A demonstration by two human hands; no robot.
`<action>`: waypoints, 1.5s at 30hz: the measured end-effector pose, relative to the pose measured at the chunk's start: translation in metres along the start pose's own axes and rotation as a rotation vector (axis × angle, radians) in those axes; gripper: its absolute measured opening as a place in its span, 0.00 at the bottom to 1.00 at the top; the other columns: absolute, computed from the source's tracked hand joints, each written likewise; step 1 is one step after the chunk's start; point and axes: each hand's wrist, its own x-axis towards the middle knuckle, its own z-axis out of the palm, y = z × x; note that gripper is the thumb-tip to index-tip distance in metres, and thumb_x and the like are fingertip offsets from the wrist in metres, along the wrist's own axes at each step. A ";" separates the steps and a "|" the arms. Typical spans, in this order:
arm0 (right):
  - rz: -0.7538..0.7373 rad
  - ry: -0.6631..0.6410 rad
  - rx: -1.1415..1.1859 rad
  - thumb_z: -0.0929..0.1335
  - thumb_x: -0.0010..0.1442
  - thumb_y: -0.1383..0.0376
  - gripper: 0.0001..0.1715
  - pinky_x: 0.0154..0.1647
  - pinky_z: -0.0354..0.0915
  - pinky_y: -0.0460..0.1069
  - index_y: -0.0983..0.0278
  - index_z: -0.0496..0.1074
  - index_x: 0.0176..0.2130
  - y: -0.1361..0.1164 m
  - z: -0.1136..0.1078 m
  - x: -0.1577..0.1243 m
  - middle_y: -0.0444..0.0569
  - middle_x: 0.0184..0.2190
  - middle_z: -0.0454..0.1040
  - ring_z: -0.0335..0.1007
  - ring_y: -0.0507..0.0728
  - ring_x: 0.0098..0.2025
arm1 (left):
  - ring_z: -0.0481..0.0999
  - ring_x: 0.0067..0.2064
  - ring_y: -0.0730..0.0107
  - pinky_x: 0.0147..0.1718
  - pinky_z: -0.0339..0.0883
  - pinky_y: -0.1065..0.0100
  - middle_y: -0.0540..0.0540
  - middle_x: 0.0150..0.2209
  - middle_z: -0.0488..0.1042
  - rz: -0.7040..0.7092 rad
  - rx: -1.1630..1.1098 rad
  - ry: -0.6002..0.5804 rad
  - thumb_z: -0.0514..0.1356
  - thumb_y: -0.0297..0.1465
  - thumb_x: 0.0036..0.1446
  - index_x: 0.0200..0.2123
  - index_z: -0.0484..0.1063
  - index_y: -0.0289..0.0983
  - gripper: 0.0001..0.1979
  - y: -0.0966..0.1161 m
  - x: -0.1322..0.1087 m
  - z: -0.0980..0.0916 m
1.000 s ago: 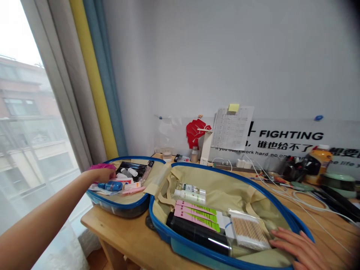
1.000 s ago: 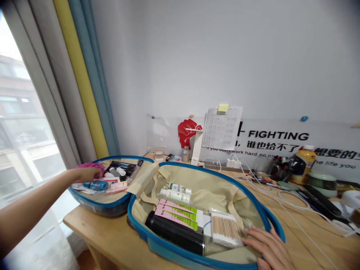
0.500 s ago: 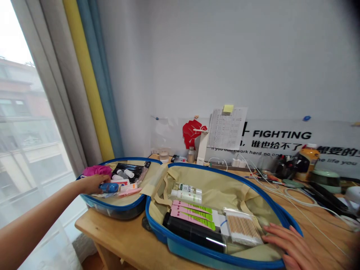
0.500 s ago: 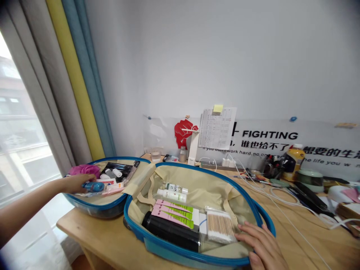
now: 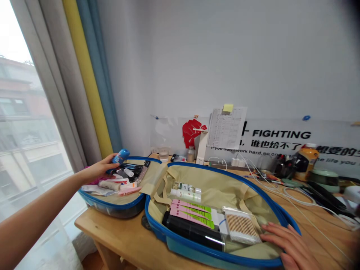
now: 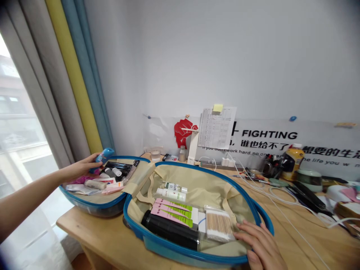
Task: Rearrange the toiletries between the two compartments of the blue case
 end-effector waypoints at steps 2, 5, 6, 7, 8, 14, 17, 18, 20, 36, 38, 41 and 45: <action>-0.005 0.000 -0.002 0.59 0.63 0.59 0.16 0.55 0.59 0.52 0.57 0.74 0.40 -0.002 0.000 0.002 0.45 0.41 0.77 0.72 0.56 0.44 | 0.73 0.45 0.59 0.37 0.72 0.61 0.47 0.44 0.72 -0.017 -0.103 -0.065 0.68 0.49 0.38 0.54 0.60 0.45 0.40 0.014 -0.001 0.016; -0.011 0.006 -0.004 0.59 0.64 0.59 0.16 0.55 0.59 0.51 0.57 0.74 0.39 -0.004 -0.002 0.003 0.45 0.41 0.77 0.72 0.55 0.44 | 0.73 0.45 0.58 0.41 0.71 0.60 0.47 0.40 0.74 0.060 -0.054 -0.188 0.68 0.50 0.39 0.47 0.67 0.43 0.32 0.036 0.000 0.043; -0.011 0.006 -0.004 0.59 0.64 0.59 0.17 0.55 0.59 0.51 0.57 0.74 0.39 -0.004 -0.002 0.003 0.45 0.41 0.77 0.73 0.55 0.44 | 0.73 0.46 0.58 0.43 0.70 0.60 0.47 0.40 0.75 0.095 -0.018 -0.242 0.67 0.51 0.40 0.45 0.68 0.42 0.31 0.044 0.001 0.053; -0.009 0.007 -0.003 0.58 0.64 0.59 0.17 0.55 0.59 0.51 0.57 0.74 0.39 -0.004 -0.002 0.003 0.45 0.41 0.77 0.73 0.55 0.44 | 0.73 0.48 0.57 0.46 0.68 0.60 0.46 0.40 0.75 0.132 0.008 -0.299 0.67 0.51 0.41 0.44 0.69 0.41 0.29 0.051 0.002 0.062; -0.008 0.010 -0.001 0.58 0.64 0.59 0.17 0.55 0.59 0.51 0.57 0.74 0.39 -0.004 -0.003 0.003 0.45 0.41 0.77 0.73 0.55 0.44 | 0.72 0.49 0.57 0.48 0.67 0.59 0.45 0.42 0.75 0.171 0.016 -0.347 0.67 0.50 0.42 0.43 0.70 0.40 0.28 0.057 0.004 0.072; 0.036 -0.013 0.053 0.59 0.63 0.60 0.16 0.61 0.55 0.53 0.56 0.74 0.42 -0.001 0.002 -0.009 0.45 0.44 0.76 0.73 0.56 0.46 | 0.71 0.51 0.56 0.53 0.62 0.59 0.42 0.47 0.75 0.386 -0.011 -0.428 0.71 0.45 0.36 0.44 0.71 0.36 0.31 0.086 0.020 0.127; 0.120 -0.030 0.090 0.59 0.63 0.59 0.16 0.62 0.54 0.55 0.56 0.73 0.43 -0.001 0.002 -0.014 0.46 0.46 0.75 0.71 0.57 0.49 | 0.75 0.43 0.61 0.41 0.68 0.63 0.42 0.43 0.76 0.365 -0.054 -0.449 0.70 0.43 0.39 0.47 0.69 0.36 0.32 0.094 0.026 0.150; 0.135 -0.051 0.090 0.59 0.63 0.59 0.16 0.62 0.55 0.56 0.56 0.73 0.43 -0.002 0.002 -0.015 0.46 0.46 0.75 0.71 0.57 0.49 | 0.76 0.38 0.64 0.34 0.68 0.66 0.43 0.41 0.76 0.346 -0.080 -0.448 0.70 0.42 0.40 0.48 0.67 0.37 0.32 0.096 0.026 0.158; 0.129 -0.091 0.073 0.60 0.62 0.59 0.16 0.60 0.57 0.57 0.56 0.73 0.43 -0.002 -0.001 -0.013 0.46 0.46 0.75 0.71 0.58 0.49 | 0.76 0.32 0.68 0.25 0.63 0.73 0.45 0.38 0.76 0.302 -0.153 -0.440 0.70 0.39 0.41 0.50 0.64 0.39 0.32 0.099 0.025 0.173; 0.055 -0.028 0.036 0.59 0.63 0.58 0.16 0.62 0.55 0.52 0.56 0.73 0.42 -0.005 -0.003 -0.004 0.44 0.44 0.77 0.72 0.54 0.47 | 0.70 0.35 0.74 0.35 0.67 0.71 0.50 0.35 0.71 0.126 -0.077 -0.677 0.64 0.22 0.39 0.39 0.67 0.37 0.20 0.081 0.023 0.312; 0.046 -0.007 0.027 0.59 0.62 0.57 0.16 0.60 0.57 0.52 0.56 0.73 0.42 -0.004 -0.002 -0.003 0.44 0.43 0.77 0.73 0.55 0.46 | 0.70 0.35 0.74 0.35 0.66 0.71 0.51 0.35 0.71 0.132 -0.043 -0.726 0.65 0.20 0.35 0.42 0.69 0.37 0.25 0.078 0.024 0.327; 0.048 -0.019 0.009 0.60 0.62 0.57 0.16 0.58 0.60 0.54 0.56 0.73 0.42 -0.007 -0.004 0.001 0.45 0.43 0.77 0.74 0.56 0.45 | 0.69 0.33 0.74 0.33 0.66 0.72 0.50 0.36 0.71 0.167 0.057 -0.797 0.66 0.21 0.36 0.50 0.68 0.37 0.32 0.075 0.025 0.343; 0.054 -0.027 0.005 0.60 0.63 0.57 0.15 0.56 0.62 0.53 0.55 0.72 0.42 -0.011 -0.007 0.005 0.44 0.42 0.77 0.74 0.55 0.45 | 0.67 0.31 0.76 0.30 0.64 0.75 0.50 0.37 0.70 0.221 0.180 -0.847 0.64 0.25 0.43 0.54 0.66 0.39 0.31 0.071 0.025 0.354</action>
